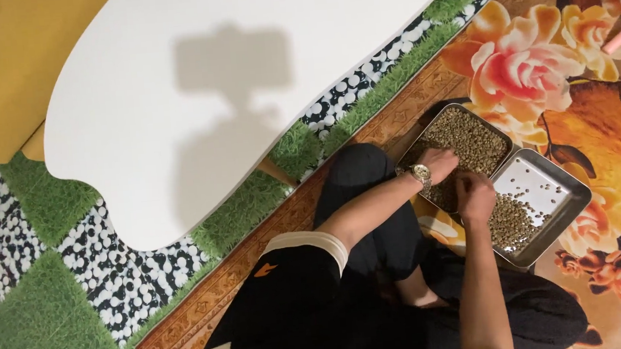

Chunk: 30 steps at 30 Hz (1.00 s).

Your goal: Sorting green coffee beans by hand between two metal trays while sitting on the floor.

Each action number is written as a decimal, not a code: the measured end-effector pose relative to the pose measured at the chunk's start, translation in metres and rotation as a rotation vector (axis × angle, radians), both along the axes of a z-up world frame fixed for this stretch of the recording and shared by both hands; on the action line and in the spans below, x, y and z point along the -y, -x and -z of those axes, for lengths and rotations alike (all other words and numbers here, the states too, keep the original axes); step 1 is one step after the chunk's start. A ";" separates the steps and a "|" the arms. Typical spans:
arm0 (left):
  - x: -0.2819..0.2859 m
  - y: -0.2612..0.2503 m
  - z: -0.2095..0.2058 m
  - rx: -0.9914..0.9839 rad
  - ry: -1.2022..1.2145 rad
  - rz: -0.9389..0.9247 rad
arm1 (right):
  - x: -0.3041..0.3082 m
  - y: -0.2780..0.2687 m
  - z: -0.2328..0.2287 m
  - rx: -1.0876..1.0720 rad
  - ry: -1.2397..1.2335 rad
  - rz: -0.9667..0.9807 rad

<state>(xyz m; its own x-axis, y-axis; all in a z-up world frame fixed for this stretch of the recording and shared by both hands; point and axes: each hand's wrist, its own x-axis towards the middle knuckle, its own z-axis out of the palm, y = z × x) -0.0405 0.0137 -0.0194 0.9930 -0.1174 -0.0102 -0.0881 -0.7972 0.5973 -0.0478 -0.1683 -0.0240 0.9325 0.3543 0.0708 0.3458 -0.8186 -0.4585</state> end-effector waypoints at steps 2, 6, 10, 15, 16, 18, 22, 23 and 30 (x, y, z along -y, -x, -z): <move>0.002 -0.008 0.028 -0.032 0.074 0.019 | 0.010 0.004 -0.001 0.006 -0.105 0.036; 0.005 -0.001 0.036 0.052 0.033 0.139 | 0.057 0.010 0.013 -0.061 -0.427 0.135; 0.023 -0.008 -0.001 -0.116 -0.190 0.143 | 0.076 0.034 -0.035 0.107 -0.324 0.317; 0.032 -0.023 0.050 0.057 0.053 0.401 | 0.092 0.034 0.001 0.302 -0.056 0.206; 0.031 -0.022 0.049 0.058 0.063 0.417 | 0.078 0.034 -0.008 0.303 -0.045 0.221; 0.038 -0.018 0.049 0.064 0.058 0.424 | 0.058 0.036 -0.025 -0.134 -0.096 0.178; 0.035 -0.012 0.037 0.083 -0.039 0.464 | 0.027 0.028 -0.040 -0.368 -0.223 0.225; 0.036 -0.012 0.031 0.105 -0.065 0.458 | 0.026 0.027 -0.037 -0.349 -0.332 0.206; 0.032 -0.006 0.005 0.016 -0.094 0.421 | 0.034 0.028 -0.017 -0.303 -0.581 0.246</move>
<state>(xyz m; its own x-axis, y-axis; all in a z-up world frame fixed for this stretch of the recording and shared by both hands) -0.0341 -0.0183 -0.0246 0.8589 -0.5115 -0.0251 -0.4259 -0.7406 0.5197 -0.0756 -0.2021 -0.0074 0.9893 0.1142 -0.0906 -0.0297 -0.4500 -0.8925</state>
